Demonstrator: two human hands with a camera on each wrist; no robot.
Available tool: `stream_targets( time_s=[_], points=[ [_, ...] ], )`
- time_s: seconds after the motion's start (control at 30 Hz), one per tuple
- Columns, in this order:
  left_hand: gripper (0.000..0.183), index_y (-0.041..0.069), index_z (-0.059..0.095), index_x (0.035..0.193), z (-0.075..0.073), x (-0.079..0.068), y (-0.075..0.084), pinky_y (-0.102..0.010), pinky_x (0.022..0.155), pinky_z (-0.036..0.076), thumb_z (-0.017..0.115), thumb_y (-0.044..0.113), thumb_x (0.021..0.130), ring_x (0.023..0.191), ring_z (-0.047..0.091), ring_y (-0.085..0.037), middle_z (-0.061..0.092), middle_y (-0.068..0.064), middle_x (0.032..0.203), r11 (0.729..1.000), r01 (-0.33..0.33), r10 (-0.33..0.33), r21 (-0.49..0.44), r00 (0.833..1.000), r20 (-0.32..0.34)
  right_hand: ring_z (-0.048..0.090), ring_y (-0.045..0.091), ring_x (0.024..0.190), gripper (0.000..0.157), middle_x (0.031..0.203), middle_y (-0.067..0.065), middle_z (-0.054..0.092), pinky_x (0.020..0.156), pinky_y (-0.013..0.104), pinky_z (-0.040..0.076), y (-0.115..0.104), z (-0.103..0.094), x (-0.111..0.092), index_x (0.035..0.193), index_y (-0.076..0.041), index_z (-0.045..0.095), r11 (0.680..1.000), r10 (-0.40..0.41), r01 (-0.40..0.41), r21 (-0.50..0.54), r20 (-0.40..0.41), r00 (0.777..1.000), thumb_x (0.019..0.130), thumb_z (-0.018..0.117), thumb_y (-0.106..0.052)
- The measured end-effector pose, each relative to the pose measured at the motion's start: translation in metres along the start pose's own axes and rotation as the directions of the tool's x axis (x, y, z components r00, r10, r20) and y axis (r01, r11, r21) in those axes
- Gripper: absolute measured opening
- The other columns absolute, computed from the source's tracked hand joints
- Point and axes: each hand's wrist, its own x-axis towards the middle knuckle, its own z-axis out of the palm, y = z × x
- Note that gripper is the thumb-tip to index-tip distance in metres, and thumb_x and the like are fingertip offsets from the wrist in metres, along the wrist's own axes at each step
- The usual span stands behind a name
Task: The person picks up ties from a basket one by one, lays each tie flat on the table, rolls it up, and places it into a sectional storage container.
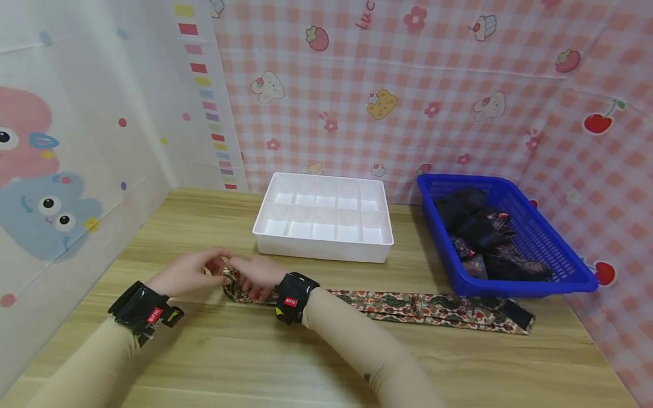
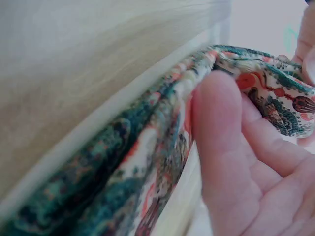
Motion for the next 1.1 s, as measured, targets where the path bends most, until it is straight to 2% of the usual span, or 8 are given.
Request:
stream_targets(
  time_s=[0.1,0.23,0.37,0.47,0.57,0.73,0.9,1.1],
  points=[
    [0.057,0.005,0.055,0.131,0.008,0.008,0.009,-0.031,0.07,0.051,0.076,0.02,0.08,0.081,0.061,-0.011,0.065,0.003,0.092,0.996,-0.085,0.085,0.014,0.996,0.014,0.061,0.02,0.054,0.056,0.073,0.011,0.067,0.042,0.03,0.049,0.007,-0.006,-0.005,0.086,-0.006,0.065,0.994,0.047,-0.049,0.094,0.029,0.998,0.09,0.046,-0.059],
    [0.06,0.007,0.054,0.131,0.019,0.017,0.013,-0.032,0.069,0.051,0.077,0.017,0.076,0.081,0.059,-0.014,0.063,0.001,0.093,0.989,-0.142,0.139,0.036,0.988,0.069,0.053,0.015,0.045,0.043,0.061,0.009,0.063,0.04,0.026,0.045,0.018,-0.012,-0.01,0.082,-0.009,0.066,0.993,0.054,-0.058,0.101,0.043,0.998,0.09,0.053,-0.05],
    [0.064,0.007,0.059,0.122,0.027,0.022,0.014,-0.04,0.074,0.051,0.085,0.026,0.066,0.085,0.058,-0.021,0.059,-0.004,0.099,0.981,-0.126,0.108,0.15,0.987,0.12,0.051,0.014,0.042,0.045,0.058,0.007,0.061,0.039,0.025,0.044,0.024,-0.019,-0.017,0.071,-0.005,0.064,0.999,0.033,-0.034,0.021,0.021,0.999,0.091,0.058,-0.045],
    [0.06,0.01,0.065,0.114,0.032,0.023,0.011,-0.043,0.079,0.05,0.087,0.03,0.061,0.089,0.056,-0.02,0.058,-0.001,0.101,0.972,-0.087,0.055,0.218,0.987,0.149,0.051,0.015,0.042,0.047,0.058,0.006,0.06,0.038,0.026,0.044,0.028,-0.023,-0.023,0.067,-0.005,0.062,0.998,0.02,-0.02,-0.06,-0.009,1.0,0.09,0.061,-0.046],
    [0.05,0.012,0.068,0.107,0.035,0.024,0.009,-0.039,0.076,0.048,0.086,0.027,0.062,0.085,0.054,-0.017,0.057,0.003,0.096,0.974,-0.07,0.034,0.213,0.985,0.168,0.05,0.014,0.041,0.045,0.057,0.004,0.058,0.037,0.026,0.043,0.033,-0.027,-0.027,0.066,-0.007,0.061,0.988,0.027,-0.033,-0.15,-0.044,0.999,0.089,0.064,-0.045],
    [0.041,0.013,0.068,0.1,0.035,0.022,0.006,-0.035,0.07,0.046,0.084,0.024,0.065,0.08,0.052,-0.016,0.057,0.004,0.09,0.983,-0.071,0.042,0.167,0.984,0.173,0.047,0.013,0.04,0.041,0.055,0.002,0.056,0.035,0.026,0.042,0.037,-0.028,-0.029,0.066,-0.007,0.061,0.971,0.03,-0.049,-0.232,-0.086,0.996,0.088,0.067,-0.041],
    [0.034,0.014,0.066,0.093,0.033,0.021,0.007,-0.032,0.063,0.042,0.083,0.025,0.067,0.071,0.048,-0.014,0.055,0.004,0.08,0.988,-0.06,0.033,0.145,0.983,0.182,0.046,0.011,0.039,0.034,0.053,0.0,0.051,0.034,0.023,0.041,0.036,-0.027,-0.029,0.066,-0.009,0.059,0.95,0.012,-0.034,-0.312,-0.072,0.997,0.092,0.064,-0.032],
    [0.031,0.016,0.064,0.09,0.034,0.019,0.005,-0.032,0.066,0.043,0.083,0.026,0.068,0.073,0.049,-0.014,0.055,0.005,0.08,0.987,-0.066,0.039,0.148,0.984,0.176,0.045,0.009,0.036,0.034,0.05,-0.004,0.048,0.034,0.022,0.04,0.037,-0.026,-0.029,0.063,-0.012,0.057,0.912,-0.035,0.0,-0.41,-0.079,0.996,0.091,0.066,-0.029]
  ],
)
